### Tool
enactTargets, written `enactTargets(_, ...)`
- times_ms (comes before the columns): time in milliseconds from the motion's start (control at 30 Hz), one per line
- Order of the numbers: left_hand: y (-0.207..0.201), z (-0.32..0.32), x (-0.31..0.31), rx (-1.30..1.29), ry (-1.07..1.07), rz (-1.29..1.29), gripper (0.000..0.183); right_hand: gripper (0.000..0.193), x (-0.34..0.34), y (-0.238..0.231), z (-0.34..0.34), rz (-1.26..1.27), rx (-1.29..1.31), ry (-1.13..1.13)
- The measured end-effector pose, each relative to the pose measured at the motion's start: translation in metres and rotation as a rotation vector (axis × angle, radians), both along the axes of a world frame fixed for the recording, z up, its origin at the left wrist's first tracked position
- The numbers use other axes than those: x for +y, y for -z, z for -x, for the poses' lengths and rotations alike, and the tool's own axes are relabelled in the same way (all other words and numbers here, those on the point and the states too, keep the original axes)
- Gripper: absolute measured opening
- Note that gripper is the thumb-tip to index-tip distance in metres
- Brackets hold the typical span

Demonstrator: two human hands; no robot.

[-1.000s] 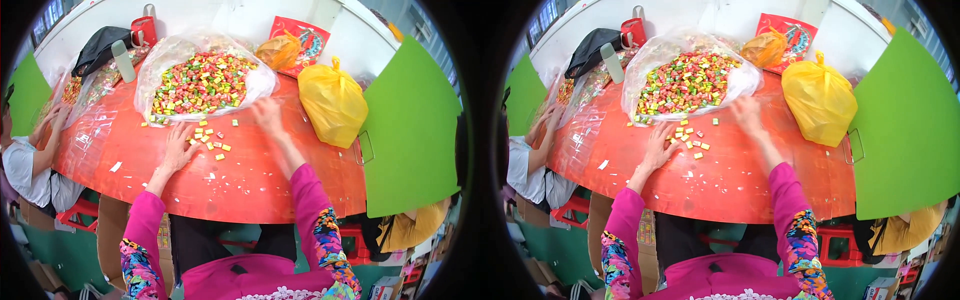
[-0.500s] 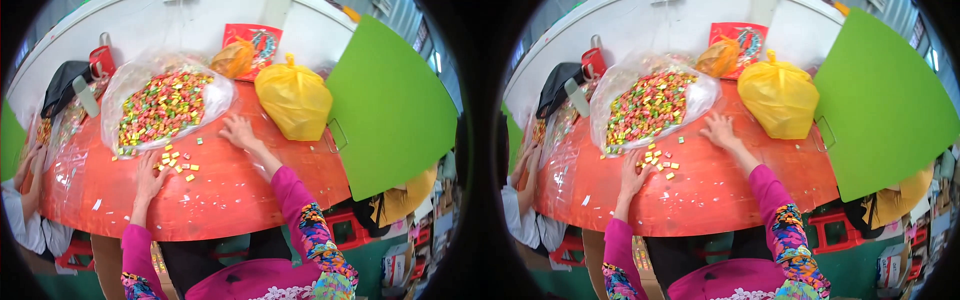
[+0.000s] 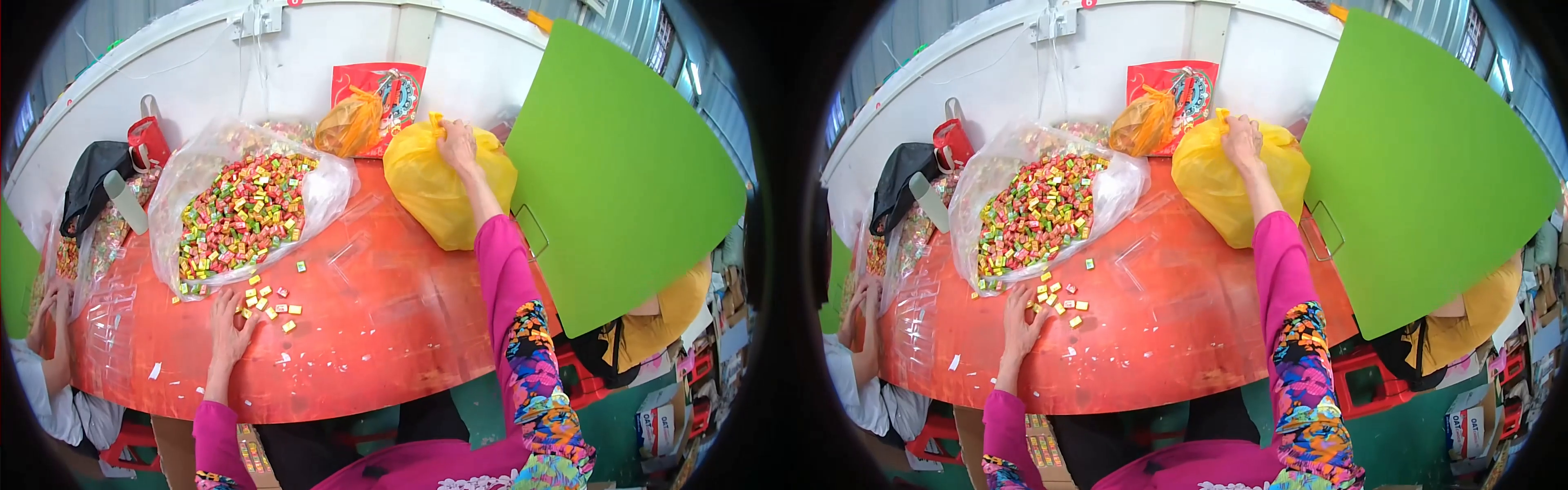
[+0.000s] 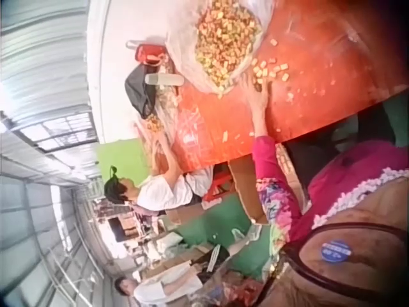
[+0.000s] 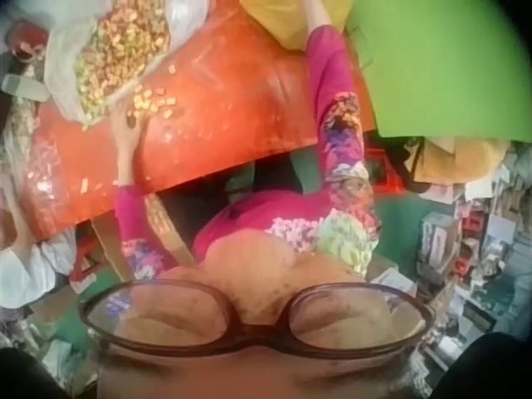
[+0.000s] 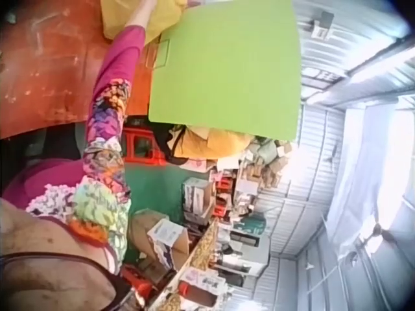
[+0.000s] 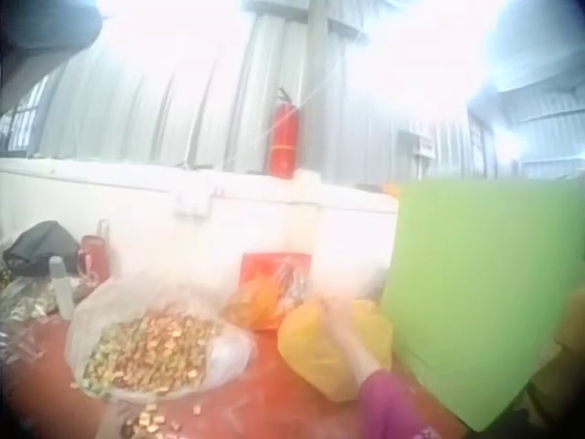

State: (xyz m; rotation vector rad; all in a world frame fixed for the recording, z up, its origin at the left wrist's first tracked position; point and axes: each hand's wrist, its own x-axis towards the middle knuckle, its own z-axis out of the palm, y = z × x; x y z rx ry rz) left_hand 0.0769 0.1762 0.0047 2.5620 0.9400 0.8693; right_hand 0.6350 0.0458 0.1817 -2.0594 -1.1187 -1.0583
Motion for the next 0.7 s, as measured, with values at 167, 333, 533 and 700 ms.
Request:
enactTargets(167,-0.041,-0.019,-0.007,-0.123,0.136,0.017,0.035,0.029,0.011,-0.003,-0.012,0.021,0.093,-0.124)
enactTargets(333,-0.136,-0.172,-0.054,-0.444,0.365,0.22,0.023,0.022,-0.02,-0.012,-0.031,-0.073,0.326,-0.29)
enactTargets(533,-0.165,-0.376,-0.076,-0.608,0.564,0.1,0.055,0.021,-0.035,-0.012,-0.003,-0.061,0.427,-0.461)
enactTargets(700,-0.156,-0.458,-0.075,-0.553,0.415,0.313,0.055,0.02,-0.049,-0.014,-0.016,-0.099,0.466,-0.544)
